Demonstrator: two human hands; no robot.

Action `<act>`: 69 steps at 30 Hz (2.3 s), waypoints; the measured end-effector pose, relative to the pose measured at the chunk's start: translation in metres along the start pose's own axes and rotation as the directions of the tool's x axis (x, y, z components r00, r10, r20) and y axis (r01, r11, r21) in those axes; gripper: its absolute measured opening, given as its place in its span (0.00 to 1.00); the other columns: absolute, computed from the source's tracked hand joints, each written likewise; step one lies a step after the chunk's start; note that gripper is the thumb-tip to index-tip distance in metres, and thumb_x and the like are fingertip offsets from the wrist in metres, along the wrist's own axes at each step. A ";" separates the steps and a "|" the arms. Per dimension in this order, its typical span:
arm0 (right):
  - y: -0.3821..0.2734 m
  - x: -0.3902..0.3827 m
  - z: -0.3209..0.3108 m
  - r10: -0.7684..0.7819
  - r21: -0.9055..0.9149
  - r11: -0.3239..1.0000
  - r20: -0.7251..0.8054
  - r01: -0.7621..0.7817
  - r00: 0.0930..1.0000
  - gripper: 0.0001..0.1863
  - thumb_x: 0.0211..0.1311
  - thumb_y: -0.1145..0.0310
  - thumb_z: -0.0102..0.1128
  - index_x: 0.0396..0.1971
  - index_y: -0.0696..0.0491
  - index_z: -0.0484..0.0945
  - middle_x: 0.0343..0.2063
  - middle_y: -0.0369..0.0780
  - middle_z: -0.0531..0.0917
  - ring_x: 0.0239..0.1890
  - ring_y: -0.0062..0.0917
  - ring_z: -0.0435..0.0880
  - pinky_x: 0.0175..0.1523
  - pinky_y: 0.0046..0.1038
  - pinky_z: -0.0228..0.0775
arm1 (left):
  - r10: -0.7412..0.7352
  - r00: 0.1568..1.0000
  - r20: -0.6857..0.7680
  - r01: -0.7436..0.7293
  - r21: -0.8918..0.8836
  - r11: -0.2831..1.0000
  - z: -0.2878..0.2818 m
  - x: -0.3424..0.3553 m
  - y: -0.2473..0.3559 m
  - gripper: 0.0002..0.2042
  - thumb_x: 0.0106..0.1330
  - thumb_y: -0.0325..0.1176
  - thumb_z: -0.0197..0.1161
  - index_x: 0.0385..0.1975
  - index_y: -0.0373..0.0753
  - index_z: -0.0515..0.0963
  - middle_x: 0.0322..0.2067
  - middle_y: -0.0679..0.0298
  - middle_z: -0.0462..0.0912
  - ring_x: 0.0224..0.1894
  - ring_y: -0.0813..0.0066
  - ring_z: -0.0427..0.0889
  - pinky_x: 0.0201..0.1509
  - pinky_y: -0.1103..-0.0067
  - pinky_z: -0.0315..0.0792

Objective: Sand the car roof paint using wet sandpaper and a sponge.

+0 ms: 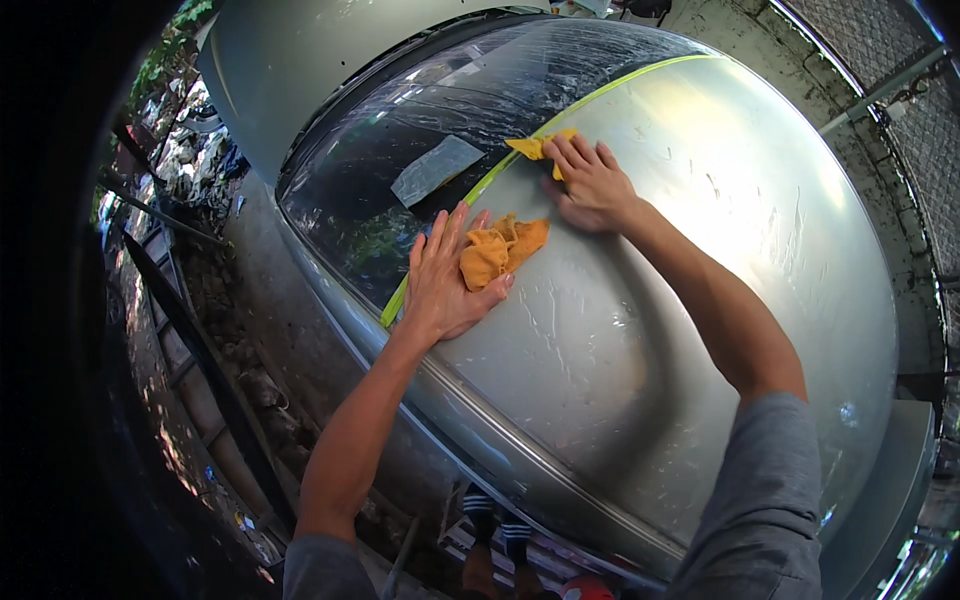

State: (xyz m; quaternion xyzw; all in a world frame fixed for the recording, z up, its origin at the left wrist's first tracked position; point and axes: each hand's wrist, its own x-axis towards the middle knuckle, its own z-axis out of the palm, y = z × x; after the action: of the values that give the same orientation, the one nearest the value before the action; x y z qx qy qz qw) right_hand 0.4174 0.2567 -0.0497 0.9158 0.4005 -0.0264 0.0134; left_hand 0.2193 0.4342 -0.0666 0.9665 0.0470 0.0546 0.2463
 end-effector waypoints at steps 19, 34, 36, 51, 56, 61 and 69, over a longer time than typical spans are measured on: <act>-0.043 0.027 0.003 0.381 -0.058 0.922 -0.025 -0.382 0.924 0.35 0.70 0.47 0.32 0.71 0.51 0.51 0.72 0.40 0.52 0.75 0.36 0.46 0.75 0.48 0.33 | -0.149 0.986 -0.068 0.116 -0.352 0.929 0.004 -0.049 -0.026 0.34 0.54 0.36 0.66 0.62 0.31 0.66 0.61 0.51 0.71 0.67 0.58 0.66 0.73 0.65 0.50; -0.094 0.009 0.003 0.380 -0.042 0.923 -0.042 -0.381 0.924 0.36 0.69 0.48 0.35 0.72 0.50 0.48 0.73 0.40 0.50 0.75 0.35 0.43 0.75 0.45 0.28 | -0.404 0.854 -0.329 0.216 -0.481 0.850 0.006 -0.067 -0.043 0.32 0.56 0.28 0.62 0.64 0.43 0.63 0.53 0.53 0.77 0.57 0.59 0.75 0.73 0.64 0.50; -0.138 -0.029 0.028 0.352 -0.029 0.935 -0.067 -0.354 0.934 0.36 0.69 0.49 0.36 0.72 0.50 0.48 0.73 0.40 0.51 0.75 0.34 0.44 0.75 0.46 0.28 | -0.397 0.851 -0.344 0.217 -0.459 0.862 0.007 -0.078 -0.057 0.31 0.56 0.27 0.62 0.63 0.42 0.64 0.54 0.54 0.76 0.57 0.60 0.75 0.73 0.64 0.50; -0.166 -0.073 0.014 0.085 -0.026 0.996 -0.033 -0.086 0.996 0.33 0.72 0.48 0.31 0.72 0.47 0.50 0.72 0.39 0.53 0.75 0.34 0.45 0.76 0.42 0.30 | -0.462 0.717 -0.522 -0.005 -0.667 0.745 0.011 -0.037 -0.080 0.16 0.57 0.30 0.69 0.43 0.34 0.75 0.41 0.51 0.83 0.46 0.58 0.83 0.53 0.67 0.75; -0.142 -0.078 0.000 -0.025 -0.132 0.991 0.003 0.025 1.000 0.35 0.67 0.51 0.41 0.71 0.49 0.52 0.71 0.40 0.56 0.74 0.37 0.50 0.75 0.45 0.35 | -0.105 0.773 -0.626 -0.427 -0.635 0.644 -0.039 -0.016 0.008 0.12 0.50 0.30 0.69 0.32 0.34 0.77 0.25 0.53 0.83 0.28 0.60 0.86 0.36 0.67 0.78; -0.159 -0.128 0.039 -0.348 0.214 0.884 -0.292 0.416 0.891 0.33 0.62 0.55 0.48 0.67 0.51 0.62 0.68 0.46 0.61 0.72 0.38 0.55 0.75 0.43 0.40 | 0.041 0.906 -0.422 -0.296 -0.560 0.773 0.007 -0.016 0.055 0.15 0.38 0.33 0.68 0.27 0.36 0.75 0.22 0.48 0.80 0.32 0.45 0.82 0.39 0.64 0.76; -0.177 -0.102 0.011 -0.278 0.107 0.954 -0.050 0.282 0.959 0.33 0.68 0.53 0.41 0.71 0.45 0.52 0.72 0.38 0.54 0.75 0.35 0.45 0.76 0.44 0.29 | -0.444 0.745 -0.497 0.063 -0.610 0.789 0.003 -0.082 -0.108 0.10 0.60 0.32 0.64 0.37 0.38 0.74 0.36 0.56 0.80 0.40 0.56 0.82 0.49 0.68 0.74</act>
State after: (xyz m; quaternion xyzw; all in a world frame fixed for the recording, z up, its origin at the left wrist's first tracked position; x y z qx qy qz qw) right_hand 0.2175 0.3018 -0.0550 0.8495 0.5241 -0.0350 -0.0494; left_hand 0.1314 0.5175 -0.1275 0.7615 0.2445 0.3430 0.4926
